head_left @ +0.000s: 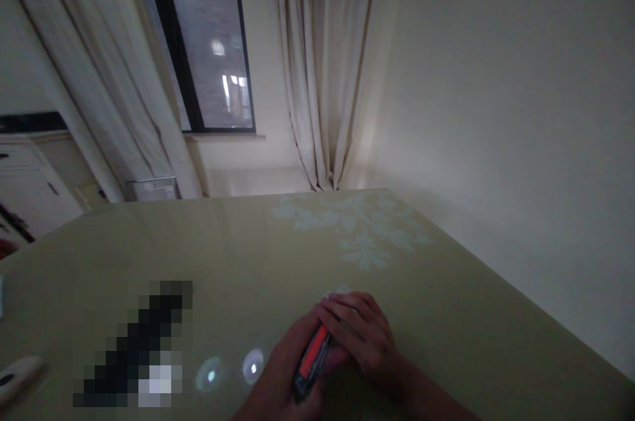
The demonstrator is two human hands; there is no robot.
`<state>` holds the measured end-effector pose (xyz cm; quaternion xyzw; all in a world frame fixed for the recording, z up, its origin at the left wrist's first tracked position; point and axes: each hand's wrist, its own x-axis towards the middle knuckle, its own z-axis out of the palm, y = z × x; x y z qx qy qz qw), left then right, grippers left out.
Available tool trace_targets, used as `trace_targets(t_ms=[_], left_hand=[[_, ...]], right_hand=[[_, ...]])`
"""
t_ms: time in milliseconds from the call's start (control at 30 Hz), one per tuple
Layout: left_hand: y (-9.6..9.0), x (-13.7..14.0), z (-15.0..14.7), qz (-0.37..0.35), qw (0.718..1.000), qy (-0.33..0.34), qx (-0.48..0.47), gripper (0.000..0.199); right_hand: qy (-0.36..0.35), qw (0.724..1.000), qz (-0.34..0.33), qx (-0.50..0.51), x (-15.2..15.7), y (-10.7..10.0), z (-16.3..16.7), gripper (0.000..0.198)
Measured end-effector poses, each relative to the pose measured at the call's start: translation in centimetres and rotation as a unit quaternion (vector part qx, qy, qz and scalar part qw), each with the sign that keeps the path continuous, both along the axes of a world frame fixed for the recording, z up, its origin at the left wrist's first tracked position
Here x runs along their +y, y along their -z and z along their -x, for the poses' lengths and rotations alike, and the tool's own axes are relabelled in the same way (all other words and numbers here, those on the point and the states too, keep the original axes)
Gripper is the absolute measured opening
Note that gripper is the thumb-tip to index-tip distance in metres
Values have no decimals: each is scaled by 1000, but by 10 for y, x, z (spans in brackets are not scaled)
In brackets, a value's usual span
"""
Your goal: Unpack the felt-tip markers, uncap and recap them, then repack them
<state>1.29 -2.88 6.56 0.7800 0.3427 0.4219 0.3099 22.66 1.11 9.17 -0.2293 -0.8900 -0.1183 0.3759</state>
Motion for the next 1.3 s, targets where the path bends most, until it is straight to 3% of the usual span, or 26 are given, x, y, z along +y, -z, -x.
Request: trace_targets(t_ms=[233,367,500,633,967,1300], left_hand=[[18,5,-3,-63,997,41,35,84],[13,3,4,-13,999,34,18,78],[8,0,12,21,1000,17,7,69],[11,-1,13,11,1000,24,5,67],[5,-2,9,-7,999,43,24,74],[4,-6,10,90,995,37,-9,62]], right_hand=[[-19,995,56,78,7,13,-1,38],[-18,993,77,88,17,13,-14,52],[-9,995,93,33,27,10,-31,64],[-27,993,118,16,34,13,-36,56],[-56,982,147,100,33,16,-31,40],[-12,942,305,139,33,30,-30,59]])
